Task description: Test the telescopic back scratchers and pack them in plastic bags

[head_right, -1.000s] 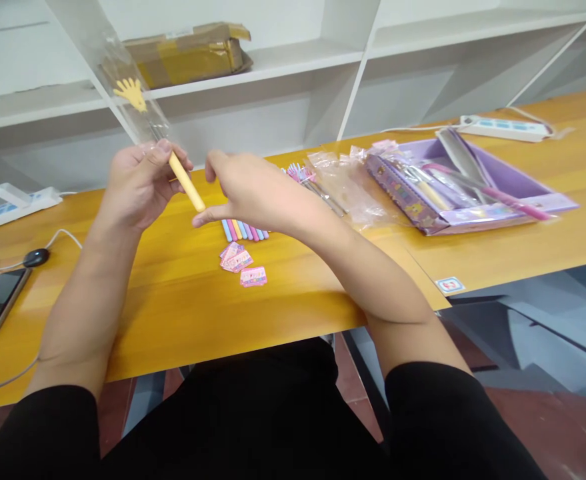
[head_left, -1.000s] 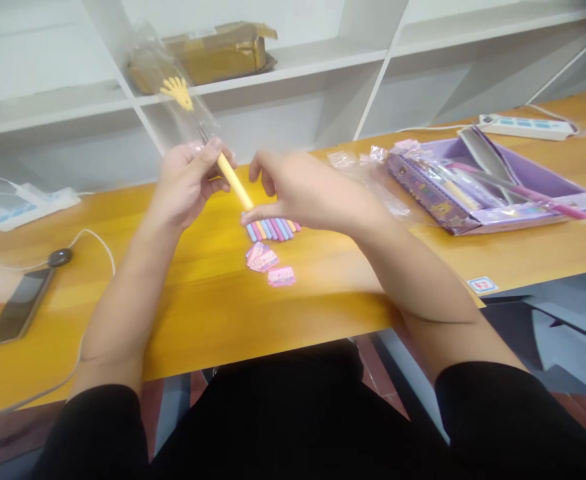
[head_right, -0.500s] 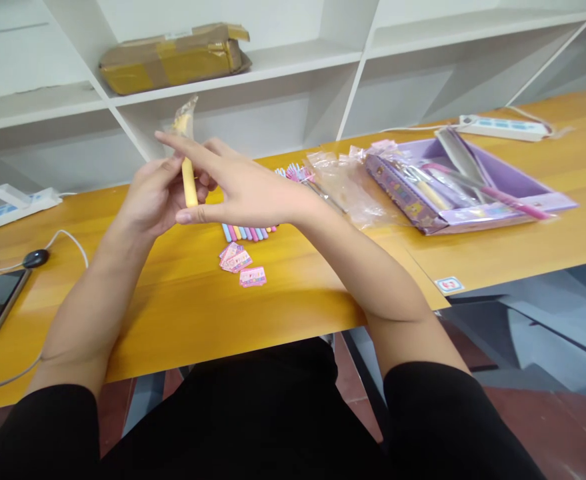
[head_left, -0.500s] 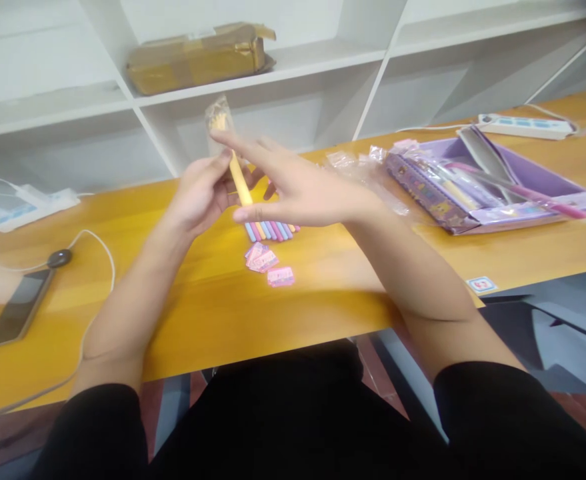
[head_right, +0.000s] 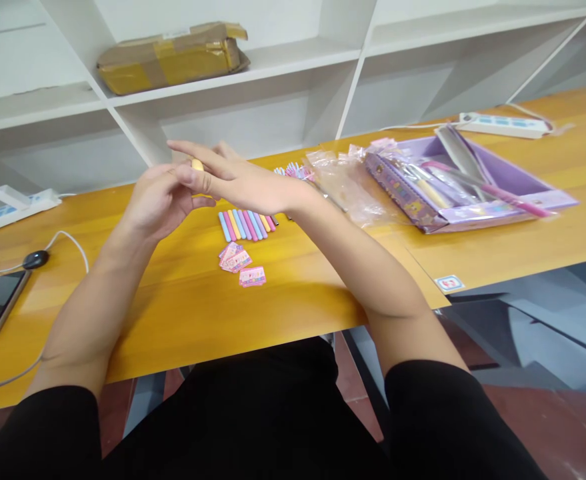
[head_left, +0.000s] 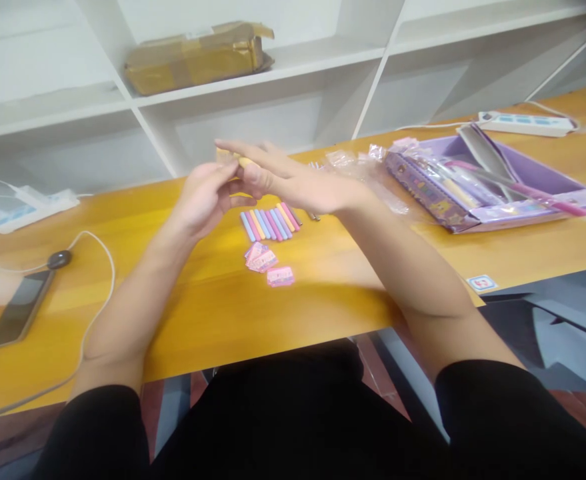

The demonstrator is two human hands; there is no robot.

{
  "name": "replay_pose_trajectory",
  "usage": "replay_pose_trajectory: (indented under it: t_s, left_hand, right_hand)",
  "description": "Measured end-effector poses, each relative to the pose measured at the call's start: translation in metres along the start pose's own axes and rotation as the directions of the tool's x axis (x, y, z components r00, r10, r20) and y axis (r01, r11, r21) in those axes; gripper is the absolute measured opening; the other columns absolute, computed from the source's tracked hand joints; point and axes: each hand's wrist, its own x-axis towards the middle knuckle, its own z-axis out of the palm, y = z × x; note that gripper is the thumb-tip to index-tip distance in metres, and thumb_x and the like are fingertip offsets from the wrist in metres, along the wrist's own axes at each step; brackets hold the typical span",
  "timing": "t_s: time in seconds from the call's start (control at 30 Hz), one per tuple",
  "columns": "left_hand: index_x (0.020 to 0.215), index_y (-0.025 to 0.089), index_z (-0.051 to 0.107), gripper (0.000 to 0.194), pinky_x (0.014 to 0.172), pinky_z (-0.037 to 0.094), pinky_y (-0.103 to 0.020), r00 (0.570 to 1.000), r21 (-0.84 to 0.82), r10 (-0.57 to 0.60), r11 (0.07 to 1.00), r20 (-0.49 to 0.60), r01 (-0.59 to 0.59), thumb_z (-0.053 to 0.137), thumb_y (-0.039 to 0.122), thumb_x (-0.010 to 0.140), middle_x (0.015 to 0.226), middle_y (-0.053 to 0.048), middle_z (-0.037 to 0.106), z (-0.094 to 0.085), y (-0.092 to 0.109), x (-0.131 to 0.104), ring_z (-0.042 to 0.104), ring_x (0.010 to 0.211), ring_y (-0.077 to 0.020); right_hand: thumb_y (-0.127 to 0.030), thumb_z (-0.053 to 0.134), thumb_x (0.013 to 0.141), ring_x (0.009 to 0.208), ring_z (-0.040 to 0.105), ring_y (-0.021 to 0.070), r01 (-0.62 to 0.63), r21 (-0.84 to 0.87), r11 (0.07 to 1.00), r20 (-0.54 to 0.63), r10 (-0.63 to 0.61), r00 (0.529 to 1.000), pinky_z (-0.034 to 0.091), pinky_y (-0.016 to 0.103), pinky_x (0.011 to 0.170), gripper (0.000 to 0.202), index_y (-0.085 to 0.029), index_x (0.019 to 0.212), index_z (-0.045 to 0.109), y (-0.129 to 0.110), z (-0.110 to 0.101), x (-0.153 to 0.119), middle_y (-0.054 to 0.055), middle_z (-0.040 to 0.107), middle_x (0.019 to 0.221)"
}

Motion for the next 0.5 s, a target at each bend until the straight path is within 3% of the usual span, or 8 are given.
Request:
replay_pose_trajectory:
  t_s: [0.13, 0.23, 0.3, 0.37, 0.43, 0.5]
  left_hand:
    - [0.092, 0.018, 0.081, 0.033, 0.086, 0.075, -0.038, 1.000, 0.007, 0.004, 1.000, 0.010, -0.005, 0.081, 0.047, 0.107, 0.096, -0.011, 0.081, -0.003, -0.002, 0.000, 0.086, 0.100, -0.0284]
    - [0.090, 0.018, 0.080, 0.031, 0.088, 0.076, -0.038, 0.999, -0.006, 0.037, 0.999, 0.020, -0.037, 0.084, 0.045, 0.104, 0.099, -0.010, 0.082, -0.004, -0.005, 0.001, 0.085, 0.104, -0.0284]
    - [0.083, 0.018, 0.076, 0.036, 0.088, 0.076, -0.038, 0.998, -0.016, 0.052, 0.999, 0.029, -0.052, 0.086, 0.046, 0.103, 0.092, -0.008, 0.078, -0.003, -0.006, 0.001, 0.084, 0.096, -0.0260]
    - [0.078, 0.017, 0.072, 0.043, 0.089, 0.076, -0.039, 0.996, -0.010, 0.065, 0.998, 0.060, -0.064, 0.086, 0.049, 0.104, 0.083, -0.005, 0.072, -0.002, -0.007, 0.000, 0.081, 0.087, -0.0233]
    - [0.077, 0.017, 0.073, 0.044, 0.090, 0.075, -0.039, 0.990, 0.006, 0.081, 0.997, 0.118, -0.082, 0.086, 0.050, 0.105, 0.080, -0.004, 0.070, 0.001, -0.007, -0.002, 0.080, 0.086, -0.0228]
    - [0.076, 0.018, 0.074, 0.044, 0.092, 0.075, -0.039, 0.980, 0.021, 0.098, 0.994, 0.174, -0.103, 0.086, 0.050, 0.104, 0.081, -0.005, 0.070, 0.002, -0.007, -0.003, 0.081, 0.090, -0.0241]
  right_hand:
    - [-0.069, 0.029, 0.129, 0.175, 0.033, 0.0308, 0.032, 0.088, 0.996, -0.023, -0.031, 0.999, 0.049, 0.040, 0.137, 0.078, -0.022, 0.190, 0.041, -0.003, 0.004, 0.000, 0.016, 0.050, 0.180]
    - [-0.067, 0.037, 0.129, 0.179, 0.026, 0.0290, 0.067, 0.092, 0.993, -0.079, -0.059, 0.995, 0.040, 0.041, 0.144, 0.078, -0.019, 0.191, 0.039, -0.001, 0.011, 0.002, 0.019, 0.047, 0.178]
    - [-0.062, 0.039, 0.129, 0.173, 0.038, 0.0276, 0.064, 0.084, 0.994, -0.122, -0.053, 0.991, 0.036, 0.043, 0.146, 0.075, -0.020, 0.191, 0.039, 0.002, 0.016, 0.006, 0.019, 0.048, 0.174]
    - [-0.060, 0.040, 0.130, 0.156, 0.058, 0.0244, 0.072, 0.116, 0.991, -0.158, -0.053, 0.986, 0.041, 0.039, 0.143, 0.072, -0.018, 0.189, 0.042, 0.008, 0.020, 0.009, 0.020, 0.045, 0.175]
    - [-0.061, 0.042, 0.130, 0.131, 0.072, 0.0180, 0.076, 0.189, 0.979, -0.167, -0.044, 0.985, 0.053, 0.032, 0.131, 0.070, -0.020, 0.187, 0.045, 0.013, 0.022, 0.012, 0.017, 0.052, 0.169]
    - [-0.061, 0.044, 0.130, 0.112, 0.075, 0.0138, 0.052, 0.297, 0.953, -0.141, -0.010, 0.990, 0.060, 0.025, 0.112, 0.067, -0.024, 0.186, 0.045, 0.015, 0.022, 0.014, 0.011, 0.068, 0.150]
